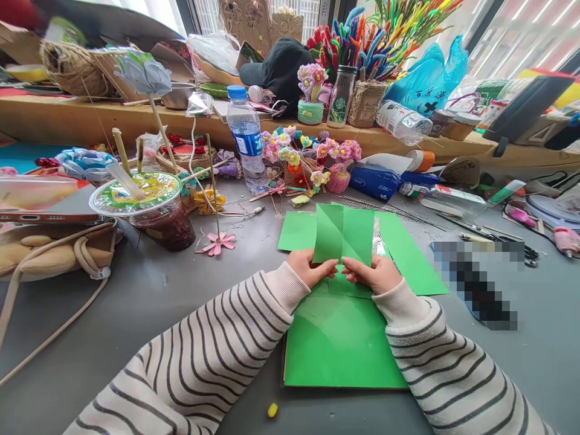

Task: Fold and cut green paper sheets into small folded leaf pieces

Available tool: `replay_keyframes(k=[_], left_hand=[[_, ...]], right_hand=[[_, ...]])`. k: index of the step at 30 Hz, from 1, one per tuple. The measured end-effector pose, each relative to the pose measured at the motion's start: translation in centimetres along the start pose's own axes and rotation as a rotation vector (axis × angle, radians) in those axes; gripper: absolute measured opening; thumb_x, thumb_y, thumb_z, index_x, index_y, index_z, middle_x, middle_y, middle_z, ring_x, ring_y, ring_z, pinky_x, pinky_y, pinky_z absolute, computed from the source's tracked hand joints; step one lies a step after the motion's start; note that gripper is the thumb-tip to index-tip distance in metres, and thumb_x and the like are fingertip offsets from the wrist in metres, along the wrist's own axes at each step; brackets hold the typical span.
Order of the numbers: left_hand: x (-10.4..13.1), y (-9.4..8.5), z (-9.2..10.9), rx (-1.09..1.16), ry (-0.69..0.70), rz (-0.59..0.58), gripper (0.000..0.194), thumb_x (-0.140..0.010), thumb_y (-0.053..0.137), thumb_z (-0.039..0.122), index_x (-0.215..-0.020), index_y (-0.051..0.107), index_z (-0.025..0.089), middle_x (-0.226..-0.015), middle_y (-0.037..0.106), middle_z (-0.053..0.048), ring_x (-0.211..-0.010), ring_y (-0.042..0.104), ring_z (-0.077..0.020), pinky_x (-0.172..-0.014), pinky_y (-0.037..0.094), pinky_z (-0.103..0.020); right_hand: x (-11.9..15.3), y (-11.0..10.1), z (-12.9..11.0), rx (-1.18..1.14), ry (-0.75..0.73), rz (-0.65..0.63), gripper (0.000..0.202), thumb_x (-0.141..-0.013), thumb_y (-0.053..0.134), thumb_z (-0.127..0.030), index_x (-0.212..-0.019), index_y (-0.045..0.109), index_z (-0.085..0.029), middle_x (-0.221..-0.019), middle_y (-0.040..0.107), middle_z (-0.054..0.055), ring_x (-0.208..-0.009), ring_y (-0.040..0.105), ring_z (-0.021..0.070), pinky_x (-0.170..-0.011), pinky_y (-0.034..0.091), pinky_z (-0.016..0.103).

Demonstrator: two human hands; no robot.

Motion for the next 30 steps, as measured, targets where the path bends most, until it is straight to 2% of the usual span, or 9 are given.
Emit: replay_keyframes(k=[7,15,30], left_hand=[[0.21,0.07,0.76,0.087,-0.015,0.019,0.015,-0.063,0.056,0.025,-0.067,0.056,0.011,-0.058,0.061,-0.004,-0.056,0.059,-0.0136,-0.059,0.05,-0.027],[0.13,0.04,0.78,0.083,-0.03,0.037,0.017,-0.063,0.056,0.027,-0.065,0.055,0.01,-0.057,0.06,-0.004,-0.055,0.058,-0.0131,-0.058,0.05,-0.026],[0.07,-0.09,0.51,0.048,0.007,0.025,0.019,-0.061,0.058,0.028,-0.067,0.055,0.011,-0.059,0.061,-0.005,-0.057,0.059,-0.0154,-0.056,0.049,-0.026]], right_hand=[[-0.02,0.11,-0.13,0.045,-0.008,-0.045,0.026,-0.053,0.063,-0.04,-0.048,0.059,-0.015,-0.049,0.06,0.005,-0.045,0.053,0.0134,-0.048,0.047,0.026],[0.22,0.11,-0.36,0.021,0.014,-0.026,0.023,-0.052,0.065,-0.037,-0.051,0.059,-0.015,-0.055,0.062,0.007,-0.048,0.056,0.0156,-0.052,0.048,0.028],[0.04,-0.11,-0.05,0.081,-0.04,-0.072,0.023,-0.056,0.062,-0.037,-0.051,0.061,-0.015,-0.05,0.06,0.005,-0.046,0.053,0.0131,-0.05,0.045,0.025]])
Point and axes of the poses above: each hand's wrist, its own x-axis away from the middle knuckle, its own y-axis out of the palm, z = x × y, the point moved 2 cm from there along -x, towards the middle knuckle
